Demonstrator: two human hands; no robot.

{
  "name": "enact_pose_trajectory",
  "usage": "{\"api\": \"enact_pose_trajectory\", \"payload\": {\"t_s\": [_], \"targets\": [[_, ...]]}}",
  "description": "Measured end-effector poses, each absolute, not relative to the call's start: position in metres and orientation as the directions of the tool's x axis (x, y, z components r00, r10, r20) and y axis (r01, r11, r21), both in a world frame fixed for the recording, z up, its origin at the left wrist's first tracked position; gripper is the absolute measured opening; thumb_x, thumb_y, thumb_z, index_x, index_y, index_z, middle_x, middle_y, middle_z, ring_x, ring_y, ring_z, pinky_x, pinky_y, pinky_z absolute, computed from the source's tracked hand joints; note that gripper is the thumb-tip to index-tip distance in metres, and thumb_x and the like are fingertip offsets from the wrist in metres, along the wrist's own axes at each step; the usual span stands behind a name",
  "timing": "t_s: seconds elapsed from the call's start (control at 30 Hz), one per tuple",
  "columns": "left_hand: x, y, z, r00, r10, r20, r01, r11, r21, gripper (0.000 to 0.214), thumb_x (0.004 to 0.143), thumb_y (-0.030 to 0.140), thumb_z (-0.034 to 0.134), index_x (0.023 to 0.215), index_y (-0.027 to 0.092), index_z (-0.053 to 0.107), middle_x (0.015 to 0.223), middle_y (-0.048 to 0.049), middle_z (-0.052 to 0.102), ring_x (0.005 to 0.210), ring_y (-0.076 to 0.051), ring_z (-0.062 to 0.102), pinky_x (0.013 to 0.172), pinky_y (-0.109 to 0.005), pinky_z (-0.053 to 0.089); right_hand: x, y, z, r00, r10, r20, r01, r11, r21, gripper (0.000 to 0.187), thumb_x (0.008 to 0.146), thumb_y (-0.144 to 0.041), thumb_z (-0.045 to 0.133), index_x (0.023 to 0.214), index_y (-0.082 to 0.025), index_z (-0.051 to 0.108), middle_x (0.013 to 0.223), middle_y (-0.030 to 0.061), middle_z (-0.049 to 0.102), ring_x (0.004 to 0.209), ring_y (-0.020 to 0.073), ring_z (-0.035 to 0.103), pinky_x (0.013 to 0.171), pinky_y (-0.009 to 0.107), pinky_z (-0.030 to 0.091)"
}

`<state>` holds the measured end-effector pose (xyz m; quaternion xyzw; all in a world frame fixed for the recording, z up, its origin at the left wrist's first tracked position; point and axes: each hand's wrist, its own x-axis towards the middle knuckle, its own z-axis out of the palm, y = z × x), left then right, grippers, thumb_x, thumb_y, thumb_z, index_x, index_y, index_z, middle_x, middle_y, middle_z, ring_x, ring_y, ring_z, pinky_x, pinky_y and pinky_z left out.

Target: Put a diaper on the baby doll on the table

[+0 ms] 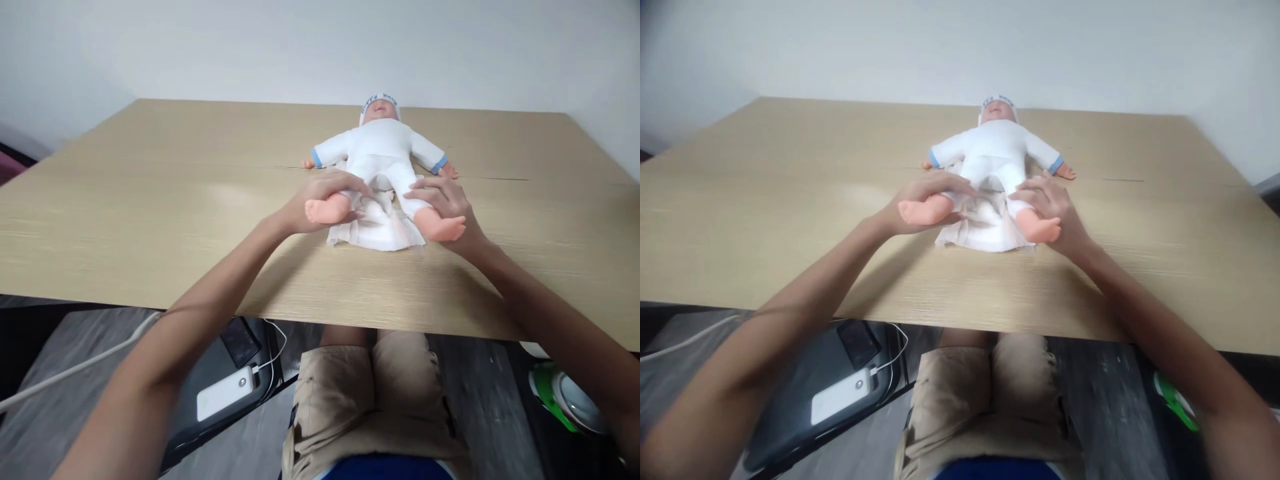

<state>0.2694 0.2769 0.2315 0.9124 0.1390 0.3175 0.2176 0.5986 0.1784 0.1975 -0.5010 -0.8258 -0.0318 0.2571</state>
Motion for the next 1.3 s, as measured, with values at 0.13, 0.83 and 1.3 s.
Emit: {"api": "enact_pose_trajectory", "payload": {"t_s": [0.13,0.83,1.3], "targets": [[0.237,0.282,0.214,0.822,0.306,0.481,0.081,-0.898,0.432,0.036,0.103,0.038,0.075,0.138,0.028,0.077,0.146,-0.0123,0.08,0.148,-0.031,0.07,0.125,-0.059,0.056,0.613,0.181,0.186,-0.398,0.79,0.467,0.817,0.537,-0.211,0.047,0.106,-0.03,0.038,0.132,-0.033,0.077,0.151,0.0075,0.073,0.144,0.0339,0.067,0.133,0.064,0.043],[0.22,0.281,0.208,0.923,0.331,0.195,0.149,-0.777,0.612,0.046,0.104,0.025,0.065,0.149,0.033,0.075,0.167,-0.0066,0.067,0.171,-0.033,0.046,0.139,-0.064,0.042,0.636,0.178,0.202,-0.52,0.796,0.309,0.699,0.605,-0.381,0.046,0.113,-0.027,0.042,0.132,-0.039,0.083,0.154,0.0056,0.074,0.142,0.0321,0.072,0.121,0.06,0.059],[0.26,0.242,0.191,0.748,0.581,0.321,0.395,-0.778,0.488,0.02,0.098,0.031,0.07,0.116,0.023,0.066,0.128,-0.0119,0.075,0.128,-0.036,0.064,0.118,-0.059,0.054,0.563,0.137,0.186,-0.335,0.87,0.363,0.918,0.387,-0.081,0.031,0.111,-0.034,0.054,0.133,-0.025,0.074,0.146,0.0195,0.071,0.129,0.0448,0.066,0.104,0.063,0.057]]}}
